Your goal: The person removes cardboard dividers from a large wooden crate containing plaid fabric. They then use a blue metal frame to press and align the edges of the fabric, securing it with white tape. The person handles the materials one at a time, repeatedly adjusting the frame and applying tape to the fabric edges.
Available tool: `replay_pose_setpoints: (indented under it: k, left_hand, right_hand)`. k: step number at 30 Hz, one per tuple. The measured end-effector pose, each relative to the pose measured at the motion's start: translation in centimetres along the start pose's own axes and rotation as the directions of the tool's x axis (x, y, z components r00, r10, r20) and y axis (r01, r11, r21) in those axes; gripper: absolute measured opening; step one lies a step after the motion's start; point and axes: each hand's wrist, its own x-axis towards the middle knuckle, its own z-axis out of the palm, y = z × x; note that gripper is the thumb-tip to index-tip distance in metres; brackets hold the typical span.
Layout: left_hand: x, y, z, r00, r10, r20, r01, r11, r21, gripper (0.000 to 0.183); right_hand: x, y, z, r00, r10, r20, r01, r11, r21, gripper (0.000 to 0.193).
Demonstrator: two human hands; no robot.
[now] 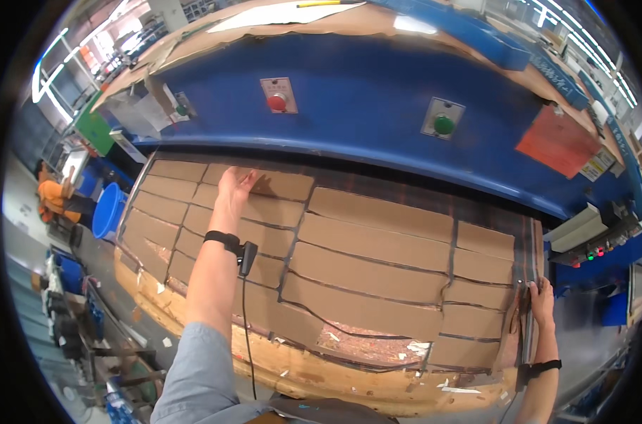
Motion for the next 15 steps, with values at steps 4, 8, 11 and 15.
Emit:
replay_pose_setpoints:
  k: [4,8,11,15]
  left_hand:
    - [1.2,1.2,0.9,0.991,-0.125,0.045,0.129,0.986,-0.104,0.058]
    - [2.7,0.7,0.9,0.99,-0.119,0.081,0.127,0.986,-0.108,0.057]
    - [3.7,0.7,0.7,0.989,-0.126,0.077,0.136,0.982,-0.128,0.047]
    - [4.5,0.9,0.1,0.987,-0.113,0.112,0.122,0.99,-0.07,0.04]
  right_hand:
    - [0.2,-0.1,0.3,0.997,0.081,-0.002,-0.081,0.996,-0.027,0.053]
    - [1.2,0.2,0.6,0.994,0.112,0.013,-0.111,0.992,-0.051,0.052]
    - [1.8,1.2,1.0,0.993,0.117,0.006,-0.116,0.99,-0.083,0.051]
    - [1.8,2.2,1.4,0.994,0.11,-0.011,-0.11,0.991,-0.079,0.051]
